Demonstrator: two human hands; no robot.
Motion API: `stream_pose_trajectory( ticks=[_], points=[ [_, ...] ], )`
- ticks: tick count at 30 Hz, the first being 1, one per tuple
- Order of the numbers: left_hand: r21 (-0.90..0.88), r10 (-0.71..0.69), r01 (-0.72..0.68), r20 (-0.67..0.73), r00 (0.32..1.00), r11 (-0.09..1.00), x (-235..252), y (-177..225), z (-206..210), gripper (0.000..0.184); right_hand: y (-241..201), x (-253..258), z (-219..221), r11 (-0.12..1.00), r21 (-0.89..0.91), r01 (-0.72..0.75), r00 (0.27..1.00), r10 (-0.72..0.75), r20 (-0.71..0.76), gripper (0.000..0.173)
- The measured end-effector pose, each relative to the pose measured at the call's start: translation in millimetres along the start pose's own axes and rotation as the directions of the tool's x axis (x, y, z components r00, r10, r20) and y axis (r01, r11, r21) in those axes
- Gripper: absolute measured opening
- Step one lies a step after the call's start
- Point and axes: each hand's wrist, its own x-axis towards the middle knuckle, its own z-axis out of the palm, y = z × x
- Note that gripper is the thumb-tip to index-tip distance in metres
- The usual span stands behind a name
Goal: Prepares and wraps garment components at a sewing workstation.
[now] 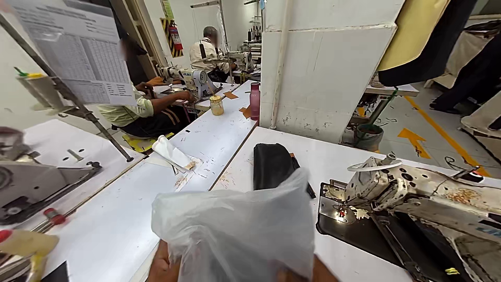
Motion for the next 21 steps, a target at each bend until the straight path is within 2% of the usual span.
stream_pose_trajectory(
  ticks=[1, 3, 5, 7, 9, 11, 12, 13, 14, 15, 16, 17, 18, 19, 21],
  points=[
    [-0.062, 0.062, -0.057, 0.079, 0.995, 0.996, 9, -6, -12, 0.076, -1, 4, -16, 0.996, -0.088, 0.018, 0.997, -0.024, -0.076, 0.025],
    [-0.111, 0.094, -0.069, 0.242, 0.966, 0.991, 26, -7, -35, 0.114, -3, 10, -45, 0.980, -0.197, 0.024, 0.982, -0.061, -0.180, 0.027],
    [-0.044, 0.098, -0.088, 0.376, 0.921, 0.995, 38, -2, -52, 0.127, -10, 9, -63, 0.974, -0.226, 0.014, 0.984, -0.054, -0.172, 0.033],
    [0.088, 0.185, -0.234, 0.382, 0.905, 0.968, 54, 3, -56, 0.124, -17, 8, -75, 0.974, -0.227, 0.021, 0.995, -0.041, -0.087, 0.032],
    [0.247, 0.247, -0.376, 0.428, 0.869, 0.893, 69, 4, -43, 0.125, -20, 12, -83, 0.966, -0.239, 0.095, 0.995, -0.089, 0.037, 0.021],
    [0.287, 0.171, -0.397, 0.582, 0.795, 0.872, 78, -5, -19, 0.120, -17, 21, -88, 0.953, -0.237, 0.189, 0.975, -0.154, 0.158, 0.013],
    [0.261, 0.116, -0.368, 0.656, 0.746, 0.892, 79, -12, -5, 0.111, -16, 25, -89, 0.950, -0.236, 0.204, 0.971, -0.167, 0.170, 0.010],
    [0.222, 0.082, -0.340, 0.718, 0.691, 0.914, 77, -18, 8, 0.094, -16, 27, -91, 0.948, -0.245, 0.205, 0.974, -0.173, 0.148, 0.007],
    [0.195, 0.069, -0.325, 0.756, 0.651, 0.925, 73, -20, 19, 0.067, -17, 27, -95, 0.944, -0.266, 0.195, 0.979, -0.172, 0.106, 0.006],
    [0.182, 0.074, -0.317, 0.756, 0.650, 0.931, 67, -21, 28, 0.042, -21, 25, -100, 0.940, -0.293, 0.176, 0.984, -0.166, 0.057, 0.006],
    [0.187, 0.079, -0.301, 0.718, 0.691, 0.935, 62, -21, 32, 0.027, -28, 19, -107, 0.933, -0.327, 0.150, 0.987, -0.158, 0.001, 0.007],
    [0.199, 0.079, -0.269, 0.648, 0.757, 0.942, 57, -18, 33, 0.019, -35, 12, -113, 0.925, -0.360, 0.122, 0.987, -0.152, -0.056, 0.009],
    [0.206, 0.071, -0.228, 0.575, 0.815, 0.952, 52, -10, 36, 0.019, -42, 4, -117, 0.915, -0.394, 0.093, 0.981, -0.151, -0.118, 0.013],
    [0.199, 0.051, -0.189, 0.547, 0.836, 0.961, 46, 1, 40, 0.028, -47, -1, -116, 0.904, -0.423, 0.066, 0.966, -0.164, -0.200, 0.017],
    [0.159, -0.048, -0.064, 0.614, 0.788, 0.985, 22, 15, 62, 0.065, -44, 0, -73, 0.911, -0.412, -0.020, 0.872, -0.186, -0.453, 0.030]
  ],
)
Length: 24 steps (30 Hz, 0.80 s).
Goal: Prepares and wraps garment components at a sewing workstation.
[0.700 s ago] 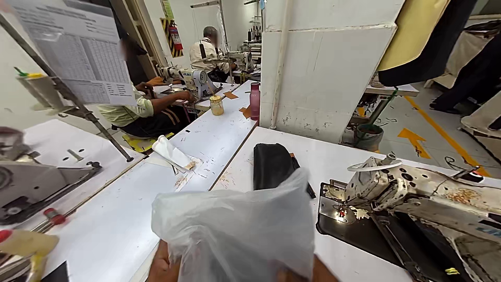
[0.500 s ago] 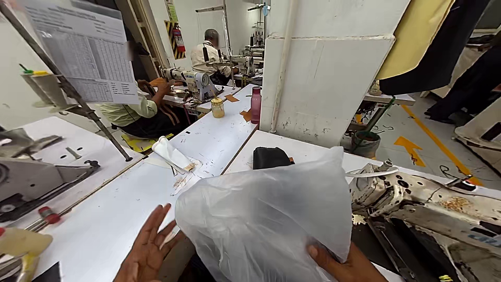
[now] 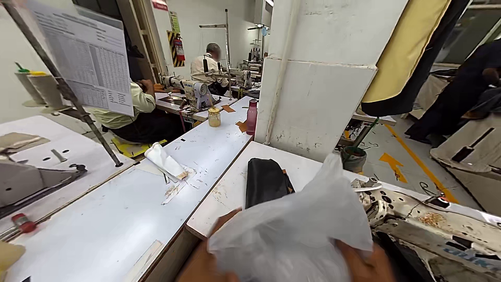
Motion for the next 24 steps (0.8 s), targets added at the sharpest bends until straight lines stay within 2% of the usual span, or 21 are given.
stream_pose_trajectory(
  ticks=[2, 4, 5, 7, 8, 9, 11, 12, 13, 14, 15, 16, 17, 18, 19, 21, 22, 24],
  points=[
    [-0.124, -0.113, 0.106, -0.050, 0.992, 0.987, 1, -2, 69, 0.064, -12, -33, 84, 0.996, 0.069, -0.058, 0.979, 0.070, -0.189, 0.044],
    [-0.245, -0.118, 0.066, -0.202, 0.972, 0.967, 15, -19, 116, 0.066, -5, -44, 127, 0.990, 0.140, 0.010, 0.994, 0.006, -0.110, 0.055],
    [-0.277, -0.121, 0.048, -0.254, 0.960, 0.960, 22, -15, 121, 0.062, -7, -37, 128, 0.992, 0.121, 0.031, 0.999, -0.027, -0.038, 0.054],
    [-0.378, -0.250, 0.134, -0.275, 0.928, 0.916, 21, -1, 119, 0.050, -25, -34, 114, 0.998, 0.065, -0.022, 0.987, 0.011, 0.158, 0.046],
    [-0.440, -0.321, 0.163, -0.315, 0.893, 0.883, 20, 3, 117, 0.045, -27, -36, 107, 1.000, 0.028, 0.009, 0.972, -0.016, 0.234, 0.046],
    [-0.467, -0.326, 0.128, -0.370, 0.870, 0.875, 21, -5, 114, 0.044, -25, -37, 101, 0.996, 0.009, 0.088, 0.953, -0.087, 0.289, 0.046],
    [-0.413, -0.303, 0.071, -0.530, 0.792, 0.908, 29, -19, 94, 0.049, -18, -39, 86, 0.972, 0.067, 0.225, 0.908, -0.234, 0.347, 0.043],
    [-0.332, -0.284, 0.093, -0.590, 0.755, 0.939, 31, -24, 80, 0.054, -12, -39, 75, 0.961, 0.116, 0.251, 0.906, -0.276, 0.322, 0.042],
    [-0.214, -0.236, 0.129, -0.616, 0.752, 0.968, 28, -29, 69, 0.055, -5, -38, 65, 0.953, 0.125, 0.277, 0.919, -0.301, 0.254, 0.045],
    [-0.085, -0.191, 0.174, -0.586, 0.787, 0.981, 20, -30, 62, 0.051, -3, -34, 53, 0.959, 0.109, 0.260, 0.937, -0.278, 0.211, 0.059],
    [0.038, -0.181, 0.226, -0.479, 0.859, 0.973, 10, -27, 61, 0.045, -7, -32, 44, 0.977, 0.082, 0.196, 0.952, -0.210, 0.221, 0.079],
    [0.154, -0.154, 0.211, -0.318, 0.936, 0.965, 1, -23, 66, 0.038, -14, -33, 41, 0.991, 0.082, 0.108, 0.961, -0.125, 0.246, 0.088],
    [0.261, -0.085, 0.122, -0.148, 0.985, 0.958, -3, -20, 75, 0.033, -20, -38, 47, 0.995, 0.101, 0.009, 0.965, -0.035, 0.259, 0.081],
    [0.373, -0.005, 0.008, -0.010, 1.000, 0.928, -4, -16, 87, 0.031, -21, -43, 55, 0.989, 0.141, -0.048, 0.958, 0.005, 0.288, 0.072],
    [0.462, -0.005, -0.022, 0.057, 0.998, 0.887, -4, -12, 98, 0.028, -15, -46, 62, 0.982, 0.163, -0.095, 0.952, 0.041, 0.304, 0.064],
    [0.640, -0.019, -0.072, 0.134, 0.991, 0.765, 6, -23, 111, 0.034, 8, -46, 78, 0.982, 0.157, -0.103, 0.965, 0.060, 0.255, 0.057],
    [0.705, -0.132, -0.023, 0.163, 0.978, 0.709, 13, -24, 113, 0.039, 20, -46, 88, 0.972, 0.194, -0.135, 0.977, 0.098, 0.190, 0.050],
    [0.748, -0.408, 0.126, 0.206, 0.889, 0.652, 31, -20, 114, 0.045, 34, -41, 103, 0.903, 0.356, -0.240, 0.971, 0.227, 0.078, 0.033]
  ],
)
